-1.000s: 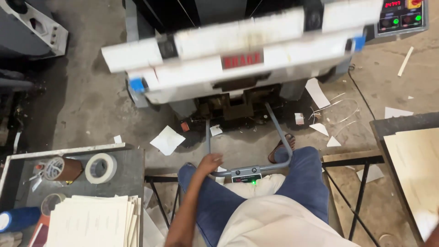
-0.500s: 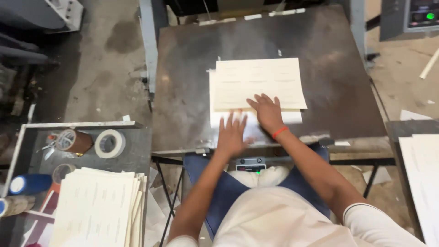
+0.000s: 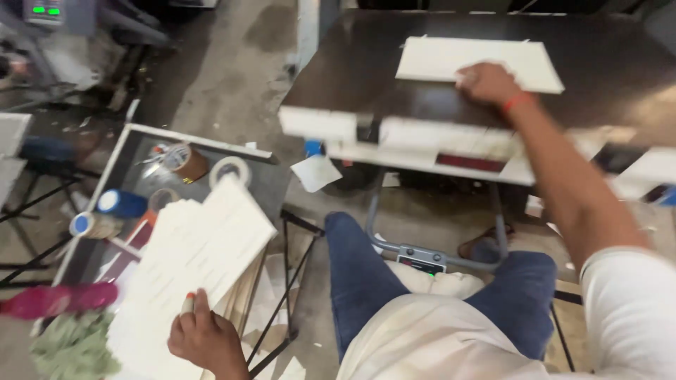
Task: Operating a printing or stamping machine by manually placing and removing sheets of paper.
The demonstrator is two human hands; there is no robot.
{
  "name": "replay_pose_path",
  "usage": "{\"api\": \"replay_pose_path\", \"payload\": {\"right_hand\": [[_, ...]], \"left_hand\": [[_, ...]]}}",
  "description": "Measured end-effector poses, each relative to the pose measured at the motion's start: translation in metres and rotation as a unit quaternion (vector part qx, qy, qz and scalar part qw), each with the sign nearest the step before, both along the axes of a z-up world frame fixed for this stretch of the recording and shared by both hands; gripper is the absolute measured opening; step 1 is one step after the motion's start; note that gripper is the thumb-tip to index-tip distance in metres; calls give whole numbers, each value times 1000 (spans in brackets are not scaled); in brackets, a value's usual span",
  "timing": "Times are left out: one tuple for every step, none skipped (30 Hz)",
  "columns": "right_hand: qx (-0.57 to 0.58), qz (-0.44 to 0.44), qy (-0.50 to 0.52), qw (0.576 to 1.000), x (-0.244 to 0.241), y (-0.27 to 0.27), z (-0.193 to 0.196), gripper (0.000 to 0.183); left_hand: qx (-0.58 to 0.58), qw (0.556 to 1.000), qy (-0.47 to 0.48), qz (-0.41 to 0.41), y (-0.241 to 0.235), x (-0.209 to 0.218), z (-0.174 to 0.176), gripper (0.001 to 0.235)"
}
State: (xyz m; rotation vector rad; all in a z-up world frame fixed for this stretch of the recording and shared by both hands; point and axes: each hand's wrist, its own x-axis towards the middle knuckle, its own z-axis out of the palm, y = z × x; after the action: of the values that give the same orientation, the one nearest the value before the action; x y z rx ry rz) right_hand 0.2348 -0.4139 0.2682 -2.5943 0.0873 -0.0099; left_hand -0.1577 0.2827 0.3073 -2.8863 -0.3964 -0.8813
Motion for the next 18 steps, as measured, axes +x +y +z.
{"api": "replay_pose_path", "payload": {"right_hand": [[-18,57,-9,998,40,-23,3,51],[-37,113,-19,993,82,-42,6,70],[-35,128,-26,991,81,-25,48,70],[19,71,-50,996,80,-9,89,57],[69,7,-65,995,69,-2,127,44],[67,16,-63,996,62,11,126,44],[40,10,-204,978,55,22,127,35],[16,9,-341,940,48,32,128,35],[13,20,-342,939,-4,57,103,35],[68,56,-360,929,-50,87,92,28],[125,84,-378,914,-94,122,93,22],[123,89,-379,913,-131,134,50,22],[96,177,-273,941,-176,146,8,25],[66,264,-162,948,-228,156,-31,29],[67,260,-157,950,-267,142,-58,29],[97,198,-7,975,-307,128,-82,31],[124,127,136,975,-340,115,-106,33],[125,121,135,975,-352,62,-137,33]], "left_hand": [[-28,998,27,48,12,-15,-16,46],[-57,992,53,96,25,-29,-32,44],[-57,991,46,110,23,-33,-42,44],[13,992,31,123,21,-36,-53,47],[79,988,26,130,16,-39,-67,52],[76,987,28,138,19,-36,-59,52],[4,987,55,148,21,-29,-54,45],[-68,982,81,158,24,-23,-50,38],[-76,980,80,166,17,-7,-41,38],[-143,976,98,130,10,9,-31,30],[-206,968,115,88,9,30,-19,25],[-209,967,112,90,-4,58,-33,25],[-287,956,64,-16,-16,84,-46,24],[-359,925,14,-122,-29,111,-60,24],[-360,925,20,-124,-61,130,-63,24],[-418,892,104,-139,-95,148,-65,24],[-469,850,183,-157,-130,174,-67,24],[-468,849,185,-163,-148,180,-106,24]]}}
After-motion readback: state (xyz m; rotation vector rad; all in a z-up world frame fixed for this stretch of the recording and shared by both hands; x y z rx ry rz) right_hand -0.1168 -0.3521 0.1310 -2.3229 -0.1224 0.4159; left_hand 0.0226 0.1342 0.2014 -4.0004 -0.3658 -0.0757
